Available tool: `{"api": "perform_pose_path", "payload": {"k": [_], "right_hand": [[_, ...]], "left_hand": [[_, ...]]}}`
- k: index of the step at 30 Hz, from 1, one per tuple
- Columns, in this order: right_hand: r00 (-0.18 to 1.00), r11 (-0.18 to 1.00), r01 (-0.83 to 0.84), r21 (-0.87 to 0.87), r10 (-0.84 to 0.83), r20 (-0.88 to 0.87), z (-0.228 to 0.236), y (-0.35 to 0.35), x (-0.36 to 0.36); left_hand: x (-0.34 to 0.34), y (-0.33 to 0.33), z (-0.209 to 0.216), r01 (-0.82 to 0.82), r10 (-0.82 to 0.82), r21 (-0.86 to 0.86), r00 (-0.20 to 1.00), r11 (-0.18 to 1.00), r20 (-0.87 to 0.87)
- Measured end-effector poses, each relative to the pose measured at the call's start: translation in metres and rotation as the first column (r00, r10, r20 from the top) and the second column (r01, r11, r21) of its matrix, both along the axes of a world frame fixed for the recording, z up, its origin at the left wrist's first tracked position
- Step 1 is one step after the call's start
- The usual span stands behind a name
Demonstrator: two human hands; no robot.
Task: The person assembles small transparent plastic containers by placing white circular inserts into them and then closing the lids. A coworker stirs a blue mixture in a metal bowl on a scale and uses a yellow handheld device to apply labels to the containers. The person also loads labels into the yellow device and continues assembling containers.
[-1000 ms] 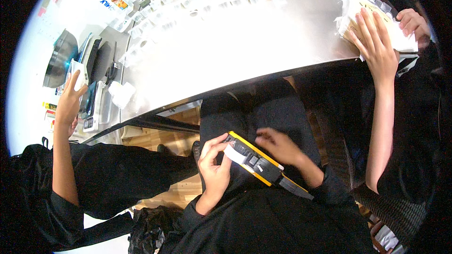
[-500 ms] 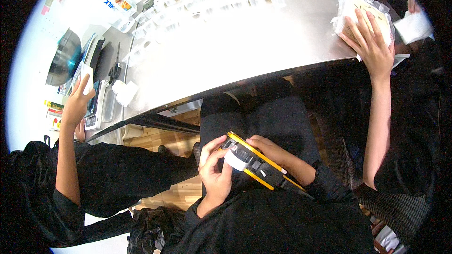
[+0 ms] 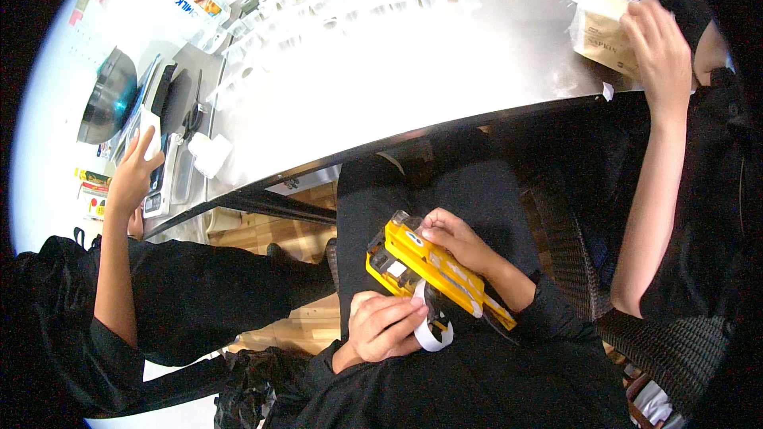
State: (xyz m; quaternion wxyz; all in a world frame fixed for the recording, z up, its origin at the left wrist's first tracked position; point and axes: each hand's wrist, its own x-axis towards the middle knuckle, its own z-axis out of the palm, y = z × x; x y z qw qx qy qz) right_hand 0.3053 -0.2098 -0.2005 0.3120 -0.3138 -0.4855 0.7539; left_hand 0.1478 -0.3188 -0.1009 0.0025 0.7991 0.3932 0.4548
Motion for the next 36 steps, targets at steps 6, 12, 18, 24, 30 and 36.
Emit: {"api": "perform_pose_path", "payload": {"k": [6,12,18,24,30,36], "right_hand": [[0.971,0.993,-0.115,-0.001,0.112,-0.212,0.010,0.018,0.016],[0.927,0.993,-0.111,-0.043,0.088,-0.364,0.014,0.026,0.018],[0.846,0.978,-0.149,-0.145,0.050,-0.531,0.005,0.023,0.028],[0.824,0.964,-0.085,-0.253,-0.075,-0.561,-0.004,0.019,0.032],[0.860,0.976,0.052,-0.211,-0.151,-0.488,-0.001,0.022,0.032],[0.836,0.961,0.214,-0.174,-0.272,-0.477,0.003,0.030,0.033]], "left_hand": [[-0.009,-0.004,0.006,0.162,-0.162,-0.008,0.983,0.987,-0.082],[-0.002,0.005,0.010,0.271,-0.271,-0.015,0.961,0.962,-0.059],[0.009,0.009,0.008,0.328,-0.318,-0.033,0.932,0.944,0.174],[0.015,0.010,0.006,0.322,-0.237,-0.119,0.859,0.939,0.455],[0.021,0.014,0.015,0.076,0.022,-0.220,0.912,0.973,0.410],[0.038,0.036,0.010,-0.083,0.164,-0.199,0.885,0.976,0.436]]}}
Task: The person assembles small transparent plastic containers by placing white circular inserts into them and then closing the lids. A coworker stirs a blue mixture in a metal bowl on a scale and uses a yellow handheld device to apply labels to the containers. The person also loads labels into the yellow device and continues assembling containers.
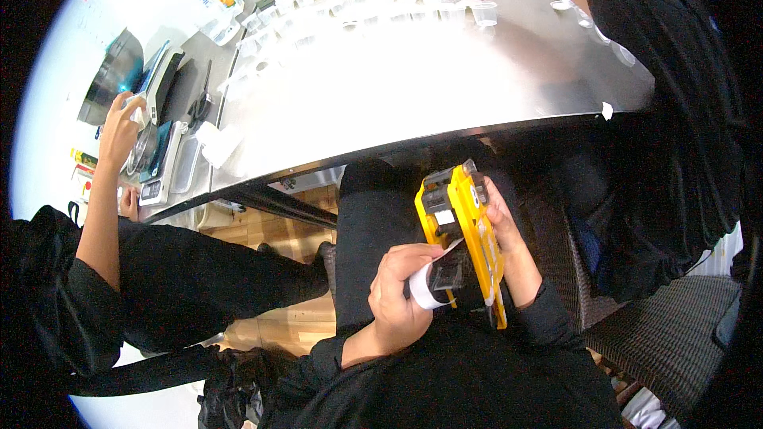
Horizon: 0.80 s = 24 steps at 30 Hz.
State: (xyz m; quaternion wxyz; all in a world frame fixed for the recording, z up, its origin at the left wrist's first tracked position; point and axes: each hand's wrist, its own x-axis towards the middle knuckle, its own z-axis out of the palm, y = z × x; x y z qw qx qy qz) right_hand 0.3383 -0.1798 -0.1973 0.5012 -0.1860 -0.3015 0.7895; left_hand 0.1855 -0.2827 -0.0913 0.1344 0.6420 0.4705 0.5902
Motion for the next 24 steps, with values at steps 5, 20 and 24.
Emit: {"api": "perform_pose_path", "payload": {"k": [5,20,24], "right_hand": [[0.997,0.999,0.041,-0.008,-0.041,0.058,0.000,-0.001,0.006],[0.998,1.000,-0.011,0.001,0.011,-0.061,-0.003,-0.006,0.010],[0.999,1.000,-0.024,0.011,0.025,-0.044,-0.001,-0.006,0.014]], "left_hand": [[0.007,0.004,-0.006,0.014,-0.021,0.093,0.997,0.996,0.075],[0.005,-0.008,-0.009,0.160,-0.157,0.202,0.987,0.966,-0.030],[-0.001,-0.010,-0.011,0.173,-0.169,0.148,0.985,0.974,-0.043]]}}
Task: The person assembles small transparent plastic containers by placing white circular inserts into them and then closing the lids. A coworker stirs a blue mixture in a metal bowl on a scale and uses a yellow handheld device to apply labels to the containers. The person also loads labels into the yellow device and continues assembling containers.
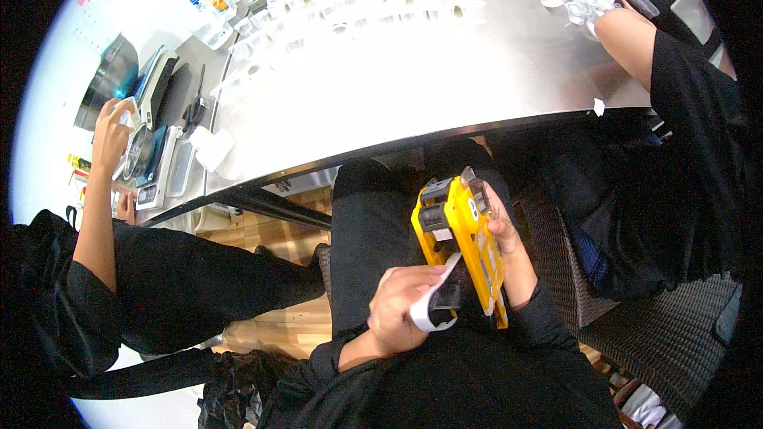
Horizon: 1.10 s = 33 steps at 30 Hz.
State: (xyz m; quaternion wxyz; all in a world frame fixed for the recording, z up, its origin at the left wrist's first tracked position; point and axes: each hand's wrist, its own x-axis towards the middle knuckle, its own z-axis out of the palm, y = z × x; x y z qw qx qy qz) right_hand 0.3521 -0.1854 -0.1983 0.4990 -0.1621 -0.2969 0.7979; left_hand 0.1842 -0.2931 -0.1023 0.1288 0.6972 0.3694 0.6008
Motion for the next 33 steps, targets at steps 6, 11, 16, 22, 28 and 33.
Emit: {"api": "perform_pose_path", "payload": {"k": [6,11,16,22,28,33], "right_hand": [[0.845,0.992,0.060,0.114,-0.111,0.524,0.048,0.003,0.034],[0.546,0.940,0.140,0.310,-0.335,0.768,0.099,-0.012,0.034],[0.438,0.842,0.049,0.537,-0.501,0.746,0.137,-0.041,0.039],[0.589,0.664,0.086,0.743,-0.635,0.500,0.154,-0.066,0.035],[0.656,0.462,0.237,0.855,-0.725,0.209,0.142,-0.073,0.018],[0.650,0.466,0.189,0.865,-0.719,0.245,0.133,-0.075,0.013]], "left_hand": [[-0.006,0.010,-0.025,0.118,0.306,-0.569,0.745,0.814,0.593],[0.007,0.035,-0.071,0.336,0.365,-0.542,0.465,0.771,0.807],[0.013,0.037,-0.077,0.365,0.239,-0.346,0.306,0.864,0.921],[-0.004,0.045,-0.043,0.144,0.220,-0.302,0.413,0.942,0.884],[-0.040,0.061,-0.022,-0.097,0.106,-0.046,0.841,0.994,0.530],[-0.046,0.065,-0.025,-0.120,0.145,-0.081,0.835,0.989,0.530]]}}
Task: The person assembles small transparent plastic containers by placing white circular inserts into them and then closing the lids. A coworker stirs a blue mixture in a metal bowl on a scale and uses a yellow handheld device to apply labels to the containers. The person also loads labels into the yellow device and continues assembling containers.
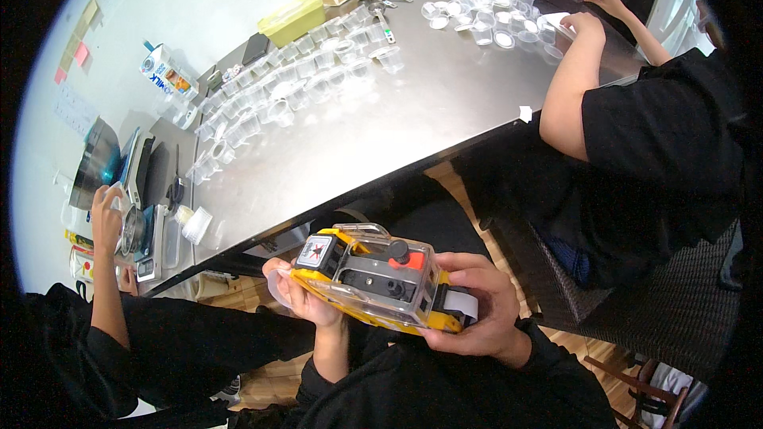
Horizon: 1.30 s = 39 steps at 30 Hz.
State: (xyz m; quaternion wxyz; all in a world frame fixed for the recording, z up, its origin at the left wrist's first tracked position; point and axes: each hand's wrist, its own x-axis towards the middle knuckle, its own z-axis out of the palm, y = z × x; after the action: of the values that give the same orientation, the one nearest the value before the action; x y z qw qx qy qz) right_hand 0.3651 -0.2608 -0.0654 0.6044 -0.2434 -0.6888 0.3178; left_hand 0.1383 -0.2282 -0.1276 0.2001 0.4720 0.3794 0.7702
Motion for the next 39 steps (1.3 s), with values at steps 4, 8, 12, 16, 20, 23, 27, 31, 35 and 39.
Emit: {"api": "perform_pose_path", "payload": {"k": [4,8,12,16,20,23,27,31,35,39], "right_hand": [[0.996,0.999,0.008,-0.042,-0.011,-0.086,0.001,-0.002,-0.005],[0.992,0.996,0.039,-0.081,-0.048,-0.113,0.001,-0.003,-0.007],[0.993,0.995,0.053,-0.089,-0.062,-0.100,-0.009,0.001,-0.005],[0.959,0.980,-0.070,-0.188,0.014,-0.284,-0.038,0.014,-0.005],[0.938,0.927,-0.119,-0.355,-0.012,-0.346,-0.074,0.022,0.002],[0.852,0.804,-0.284,-0.523,-0.038,-0.522,-0.098,0.024,0.006],[0.784,0.719,-0.398,-0.570,-0.057,-0.619,-0.119,0.035,0.009],[0.770,0.666,-0.441,-0.601,-0.062,-0.635,-0.131,0.038,0.012],[0.733,0.639,-0.502,-0.583,-0.044,-0.679,-0.138,0.040,0.012],[0.756,0.618,-0.452,-0.643,-0.117,-0.644,-0.125,0.040,0.011]], "left_hand": [[-0.001,0.002,-0.003,0.036,-0.036,0.015,0.999,0.999,0.022],[0.000,0.003,0.000,0.022,-0.021,-0.012,0.998,1.000,0.056],[0.008,0.002,0.009,-0.025,0.026,-0.026,0.999,0.999,0.044],[0.013,-0.001,0.018,-0.031,0.039,-0.079,0.994,0.996,0.104],[0.024,-0.007,0.019,-0.026,0.029,-0.207,1.000,0.978,0.009],[0.036,-0.009,0.020,0.078,-0.070,-0.161,0.996,0.984,0.059],[0.045,-0.018,0.033,0.140,-0.156,-0.221,0.986,0.965,-0.056],[0.038,-0.027,0.057,0.253,-0.338,-0.326,0.910,0.911,-0.240],[0.023,-0.025,0.076,0.304,-0.563,-0.546,0.720,0.781,-0.406],[-0.004,0.008,0.060,0.293,-0.650,-0.679,0.673,0.673,-0.353]]}}
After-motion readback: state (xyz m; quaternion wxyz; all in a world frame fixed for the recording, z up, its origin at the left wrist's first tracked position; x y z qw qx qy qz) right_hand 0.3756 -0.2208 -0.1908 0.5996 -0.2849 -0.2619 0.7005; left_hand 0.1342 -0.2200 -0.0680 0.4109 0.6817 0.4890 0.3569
